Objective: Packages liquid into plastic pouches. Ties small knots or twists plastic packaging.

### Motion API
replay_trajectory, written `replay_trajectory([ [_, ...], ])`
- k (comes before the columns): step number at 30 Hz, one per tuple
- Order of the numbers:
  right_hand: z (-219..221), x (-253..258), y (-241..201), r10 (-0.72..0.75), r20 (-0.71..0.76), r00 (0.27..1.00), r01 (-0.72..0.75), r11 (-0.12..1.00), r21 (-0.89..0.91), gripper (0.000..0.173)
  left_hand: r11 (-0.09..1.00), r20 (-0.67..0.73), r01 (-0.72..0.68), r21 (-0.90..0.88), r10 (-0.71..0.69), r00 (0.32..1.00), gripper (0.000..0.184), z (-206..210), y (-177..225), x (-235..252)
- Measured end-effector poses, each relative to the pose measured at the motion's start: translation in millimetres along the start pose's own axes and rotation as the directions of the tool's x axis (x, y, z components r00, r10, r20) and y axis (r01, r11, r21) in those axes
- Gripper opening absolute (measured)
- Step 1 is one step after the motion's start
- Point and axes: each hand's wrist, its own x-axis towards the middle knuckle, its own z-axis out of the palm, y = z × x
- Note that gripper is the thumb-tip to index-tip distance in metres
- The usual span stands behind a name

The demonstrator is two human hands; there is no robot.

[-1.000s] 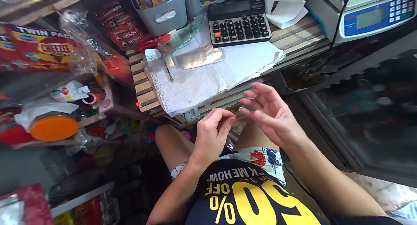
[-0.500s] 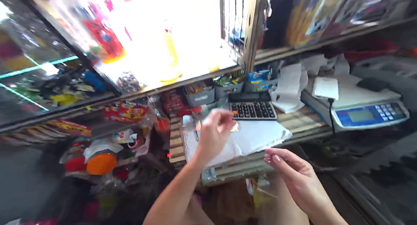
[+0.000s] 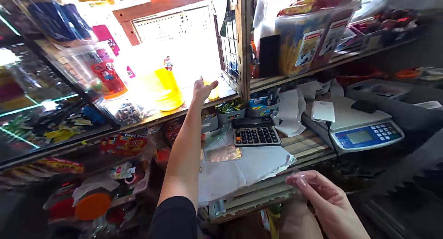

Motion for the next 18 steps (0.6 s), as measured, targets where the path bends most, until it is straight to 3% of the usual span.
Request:
replay_trajectory([
  [6, 16.3, 24.8, -18.4, -0.113, 0.012, 0.994, 0.114, 0.989, -0.093, 0.016, 0.932, -0.037, -0.355, 0.075, 0.358, 0.933, 0.074, -5.6, 11.6, -117.9],
  [10, 28.3, 30.7, -24.9, -0.218, -0.029, 0.976, 0.206, 0.952, -0.226, 0.013, 0.797, 0.045, -0.554, 0.241, 0.561, 0.827, 0.066, -9.4, 15.7, -215.7],
  [13, 35.0, 28.6, -28.9, -0.282, -0.054, 0.958, 0.252, 0.914, -0.318, 0.016, 0.683, 0.089, -0.602, 0.414, 0.628, 0.773, 0.062, -17.9, 10.9, -260.0],
  [18, 37.6, 23.5, -29.7, -0.37, -0.019, 0.929, 0.316, 0.816, -0.485, 0.018, 0.56, 0.103, -0.622, 0.546, 0.693, 0.714, 0.051, -34.6, 1.6, -286.2],
])
